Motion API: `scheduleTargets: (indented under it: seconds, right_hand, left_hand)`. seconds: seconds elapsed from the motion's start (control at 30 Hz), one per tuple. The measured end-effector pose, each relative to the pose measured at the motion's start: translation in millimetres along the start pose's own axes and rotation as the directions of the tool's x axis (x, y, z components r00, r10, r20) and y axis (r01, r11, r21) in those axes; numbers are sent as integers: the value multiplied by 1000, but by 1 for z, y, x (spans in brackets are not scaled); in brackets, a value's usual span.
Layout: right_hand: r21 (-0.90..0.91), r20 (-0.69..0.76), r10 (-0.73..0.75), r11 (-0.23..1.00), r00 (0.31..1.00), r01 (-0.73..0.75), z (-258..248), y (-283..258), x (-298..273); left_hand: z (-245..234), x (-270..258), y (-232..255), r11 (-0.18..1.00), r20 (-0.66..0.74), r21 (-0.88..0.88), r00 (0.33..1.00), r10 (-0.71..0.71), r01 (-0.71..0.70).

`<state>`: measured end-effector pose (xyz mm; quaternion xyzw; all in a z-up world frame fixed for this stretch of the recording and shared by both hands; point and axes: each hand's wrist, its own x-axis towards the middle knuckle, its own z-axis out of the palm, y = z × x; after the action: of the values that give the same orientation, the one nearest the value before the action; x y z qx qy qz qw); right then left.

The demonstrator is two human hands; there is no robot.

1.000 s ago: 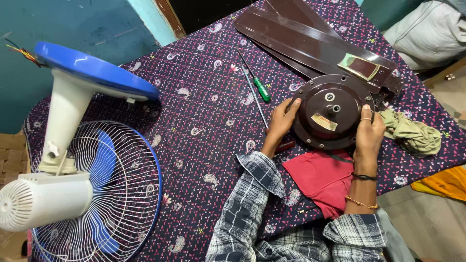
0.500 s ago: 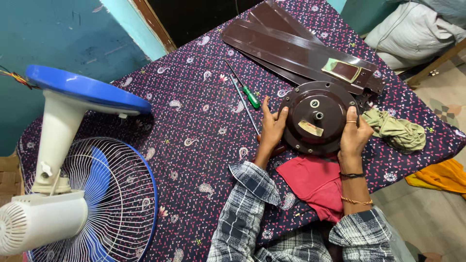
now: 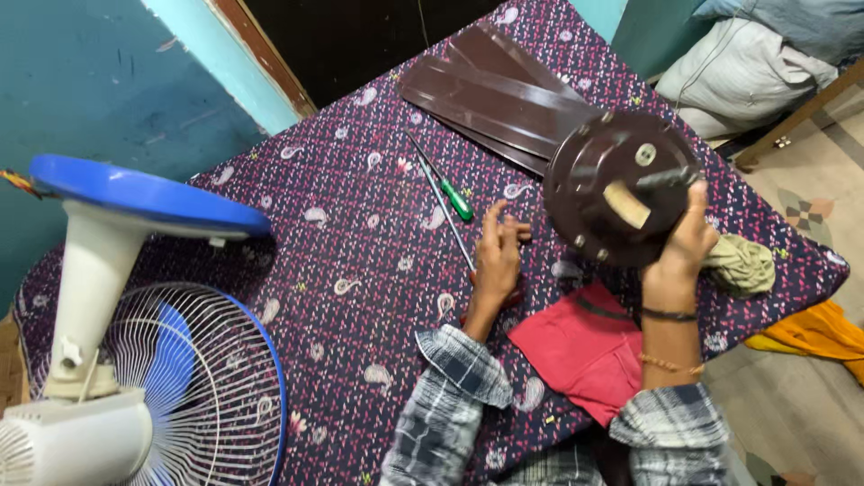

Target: The person disassembles a table fan by removing the rear cover and then uses a screwdriver to loosen a screw on the fan neck. The fan is placed on a table with a patterned cloth, and tools are used to access internal components.

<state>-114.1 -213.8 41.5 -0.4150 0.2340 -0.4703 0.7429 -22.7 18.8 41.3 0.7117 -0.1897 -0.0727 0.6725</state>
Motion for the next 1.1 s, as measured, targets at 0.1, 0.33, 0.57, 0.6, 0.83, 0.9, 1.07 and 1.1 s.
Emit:
scheduleTargets:
  seconds: [0.1,0.33,0.57,0.6,0.83,0.9,1.07,1.1]
  right_hand:
    - [86,57,-67,994,996,62,29,-13,59]
    - [31,-96,-140,989,986,143,101,48,203]
    - [-352,-198,-81,936,977,6,141,150,299]
    - [-358,-199,-62,934,978,-14,147,162,307]
    - [-580,36,-239,786,970,215,173,221,343]
    - [-769,95,-165,614,982,178,155,216,348]
    - [-809,150,-15,573,989,131,178,188,350]
    - [-822,182,-38,542,983,174,181,178,348]
  left_hand:
    - [5,11,13,946,81,256,979,185,-200]
    - [12,96,8,616,186,690,915,357,-380]
    - [13,101,2,590,198,745,947,253,-313]
    - [15,101,4,596,197,741,949,246,-309]
    - [11,109,8,617,174,735,958,230,-282]
    - [18,98,1,638,173,724,964,199,-262]
    - [13,98,-1,608,175,741,956,236,-286]
    - [15,99,-2,602,174,745,956,238,-285]
